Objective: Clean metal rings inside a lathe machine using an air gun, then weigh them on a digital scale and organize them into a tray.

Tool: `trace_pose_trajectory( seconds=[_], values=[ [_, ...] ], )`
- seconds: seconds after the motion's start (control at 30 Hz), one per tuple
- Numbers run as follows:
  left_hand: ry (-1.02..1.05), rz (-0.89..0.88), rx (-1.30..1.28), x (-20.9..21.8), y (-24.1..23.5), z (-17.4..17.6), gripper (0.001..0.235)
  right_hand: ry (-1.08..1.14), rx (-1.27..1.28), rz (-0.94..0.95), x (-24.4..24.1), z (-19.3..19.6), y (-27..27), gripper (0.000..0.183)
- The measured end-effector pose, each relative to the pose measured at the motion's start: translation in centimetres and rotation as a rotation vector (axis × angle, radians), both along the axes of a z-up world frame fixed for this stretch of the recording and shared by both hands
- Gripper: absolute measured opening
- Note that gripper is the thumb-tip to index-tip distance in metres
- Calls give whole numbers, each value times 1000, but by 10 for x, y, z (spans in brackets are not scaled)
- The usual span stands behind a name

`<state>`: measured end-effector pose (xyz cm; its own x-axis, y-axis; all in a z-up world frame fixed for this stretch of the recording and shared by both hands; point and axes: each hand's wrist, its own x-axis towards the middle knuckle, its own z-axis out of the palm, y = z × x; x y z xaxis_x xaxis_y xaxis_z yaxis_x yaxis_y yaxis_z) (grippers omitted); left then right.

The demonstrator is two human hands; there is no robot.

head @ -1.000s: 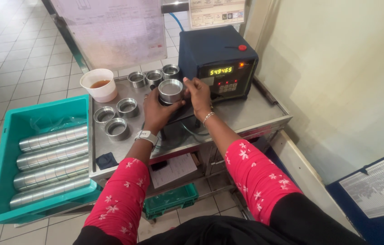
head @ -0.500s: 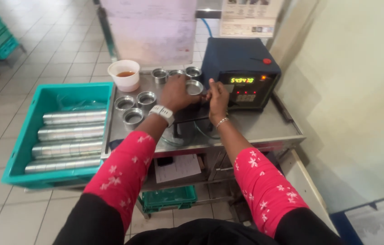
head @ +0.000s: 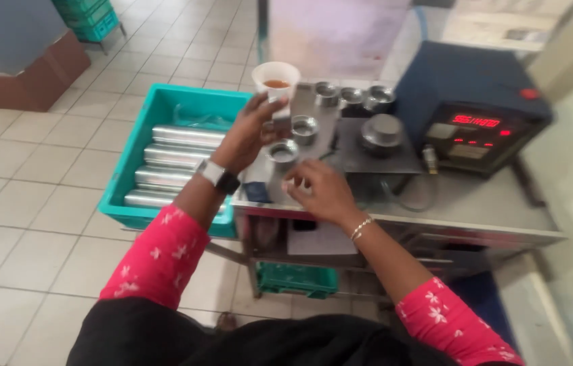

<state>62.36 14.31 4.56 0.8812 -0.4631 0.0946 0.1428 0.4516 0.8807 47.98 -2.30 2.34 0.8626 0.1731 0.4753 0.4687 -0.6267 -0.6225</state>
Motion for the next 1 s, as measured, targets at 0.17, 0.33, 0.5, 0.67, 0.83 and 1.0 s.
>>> trace_pose_trajectory(
  seconds=[0.17,0.33,0.5,0.67,0.83,1.0],
  values=[
    [193,18,138,31,99,-60,65,47,-322,38,37,-25,51,27],
    [274,-11,173,52,165,-56,63,280,-385,-67,41,-37,78,29],
    [170,-32,227,71,176,-43,75,704,-30,-184,76,-61,47,19],
    [-201,-43,282,62,156,-60,77,736,501,-305,132,-46,69,22],
    [-497,-110,350,61,135,-55,72,676,945,-246,171,-46,103,24],
    [-949,294,478,48,135,-39,106,647,1032,-171,174,-36,103,31]
  ],
)
